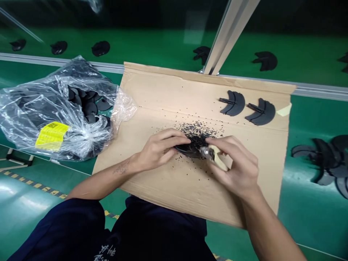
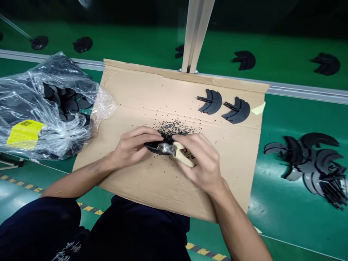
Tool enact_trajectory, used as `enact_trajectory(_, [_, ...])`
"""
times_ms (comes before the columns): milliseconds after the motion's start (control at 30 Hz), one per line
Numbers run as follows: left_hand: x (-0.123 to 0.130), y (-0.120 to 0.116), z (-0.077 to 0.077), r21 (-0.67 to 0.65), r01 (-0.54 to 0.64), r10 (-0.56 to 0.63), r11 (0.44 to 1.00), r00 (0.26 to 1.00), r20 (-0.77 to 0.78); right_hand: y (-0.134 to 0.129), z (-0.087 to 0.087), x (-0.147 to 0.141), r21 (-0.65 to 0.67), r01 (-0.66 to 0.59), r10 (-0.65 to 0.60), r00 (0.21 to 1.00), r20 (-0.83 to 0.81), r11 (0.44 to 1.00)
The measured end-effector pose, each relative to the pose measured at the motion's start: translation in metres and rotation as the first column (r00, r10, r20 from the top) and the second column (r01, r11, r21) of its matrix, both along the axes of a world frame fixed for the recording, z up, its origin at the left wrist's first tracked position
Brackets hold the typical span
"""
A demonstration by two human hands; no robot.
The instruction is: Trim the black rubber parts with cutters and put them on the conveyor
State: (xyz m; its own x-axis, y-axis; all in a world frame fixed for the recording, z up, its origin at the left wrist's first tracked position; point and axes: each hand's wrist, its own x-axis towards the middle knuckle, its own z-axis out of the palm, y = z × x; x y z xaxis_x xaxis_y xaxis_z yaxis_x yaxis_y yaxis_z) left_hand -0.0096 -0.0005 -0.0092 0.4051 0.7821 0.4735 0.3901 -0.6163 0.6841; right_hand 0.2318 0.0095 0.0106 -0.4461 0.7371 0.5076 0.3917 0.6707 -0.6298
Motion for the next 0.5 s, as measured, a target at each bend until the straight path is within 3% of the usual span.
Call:
enact_trajectory(67, [-0.0006, 0.0006, 0.0018, -0.046, -0.001, 0.005, 0.999, 0.997, 0.073, 0.0064, -0.0025, 0.0056, 0.055, 0.059, -0.065, 0.991, 0.115, 0.997])
enact_trajectory(200, [-0.0003, -0.0001, 0.0039, -0.040, 0.003, 0.002, 0.999, 0.992, 0.128, 0.0125, -0.0065, 0.0112, 0.123, 0.038, -0.069, 0.964, 0.256, 0.992])
enact_trajectory(500, [0.0019, -0.0018, 0.0026, -0.020, 0.005, -0.002, 1.000, 0.988, 0.151, 0.0109, -0.0061, 0.0101, 0.168, 0.013, -0.063, 0.954, 0.294, 0.986])
